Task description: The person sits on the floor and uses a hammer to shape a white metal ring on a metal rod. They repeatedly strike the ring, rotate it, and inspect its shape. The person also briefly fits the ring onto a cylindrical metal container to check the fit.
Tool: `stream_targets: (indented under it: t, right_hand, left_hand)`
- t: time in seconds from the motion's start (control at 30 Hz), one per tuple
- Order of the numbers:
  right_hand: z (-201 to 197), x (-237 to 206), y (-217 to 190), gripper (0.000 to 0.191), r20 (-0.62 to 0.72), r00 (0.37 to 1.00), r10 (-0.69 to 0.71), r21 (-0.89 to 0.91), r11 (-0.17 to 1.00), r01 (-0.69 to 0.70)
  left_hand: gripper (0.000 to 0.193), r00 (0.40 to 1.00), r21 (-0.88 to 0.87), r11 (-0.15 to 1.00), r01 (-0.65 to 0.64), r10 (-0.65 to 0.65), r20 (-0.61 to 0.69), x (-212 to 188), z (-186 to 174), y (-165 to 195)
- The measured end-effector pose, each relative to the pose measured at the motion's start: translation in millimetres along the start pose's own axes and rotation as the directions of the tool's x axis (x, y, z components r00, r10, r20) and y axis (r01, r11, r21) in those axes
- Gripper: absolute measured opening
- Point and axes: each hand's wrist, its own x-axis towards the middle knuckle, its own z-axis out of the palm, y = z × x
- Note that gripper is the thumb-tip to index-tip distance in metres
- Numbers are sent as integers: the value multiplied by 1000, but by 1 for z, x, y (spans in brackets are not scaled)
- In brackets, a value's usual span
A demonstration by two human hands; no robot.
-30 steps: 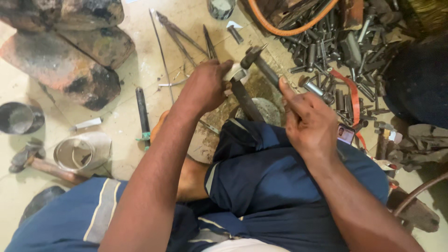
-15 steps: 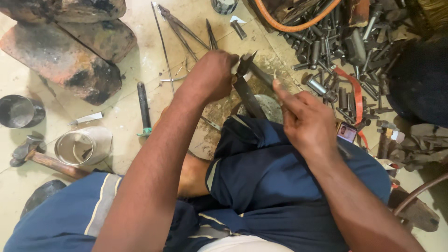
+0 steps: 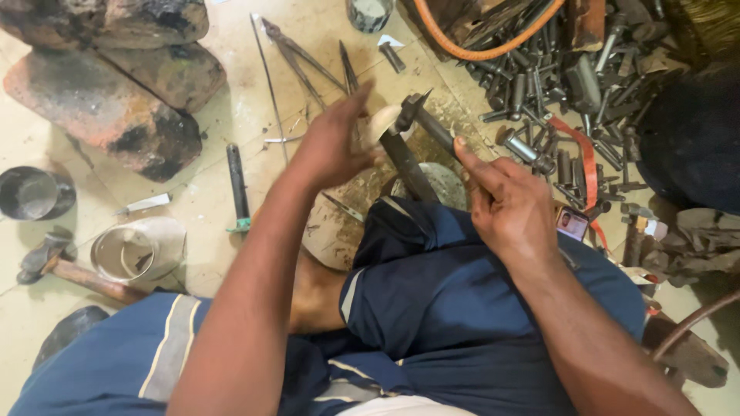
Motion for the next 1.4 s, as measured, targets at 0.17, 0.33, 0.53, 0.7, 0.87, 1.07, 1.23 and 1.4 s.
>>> stream_targets:
  t: [0.17, 0.33, 0.53, 0.7, 0.87, 1.07, 1.23, 1.4]
  right_hand:
    - [2, -1, -3, 46, 7, 999, 36, -24, 999, -36]
    - [2, -1, -5, 42, -91, 995, 33, 34, 999, -30]
    - [1, -3, -2, 45, -61, 997, 53, 25, 998, -52]
    - [1, -4, -3, 51, -35, 999, -12, -4, 1000, 12]
    - [0, -3, -7, 45, -94, 995, 34, 71, 997, -27]
    - [-1, -3, -8, 48, -90, 995, 34, 29, 999, -32]
    - [0, -4, -7, 49, -90, 995, 28, -5, 1000, -29]
    - [1, -4, -5, 50, -59, 997, -41, -41, 998, 38]
  left_hand:
    - [69, 951, -505, 855, -118, -49, -304, -41, 39, -13]
    - [62, 953, -275, 956, -103, 15, -304, -39, 41, -14]
    - [67, 954, -173, 965, -199, 150, -260, -34, 25, -13]
    - [67, 977, -80, 985, -155, 140, -163, -26, 20, -11]
    - [63, 967, -68, 972, -225, 213, -142, -17, 16, -10]
    - [63, 986, 41, 986, -160, 161, -38, -7, 9, -5]
    - [62, 994, 69, 992, -108, 106, 36, 1, 5, 3]
    - [60, 993, 172, 982, -83, 67, 96, 8, 0, 10]
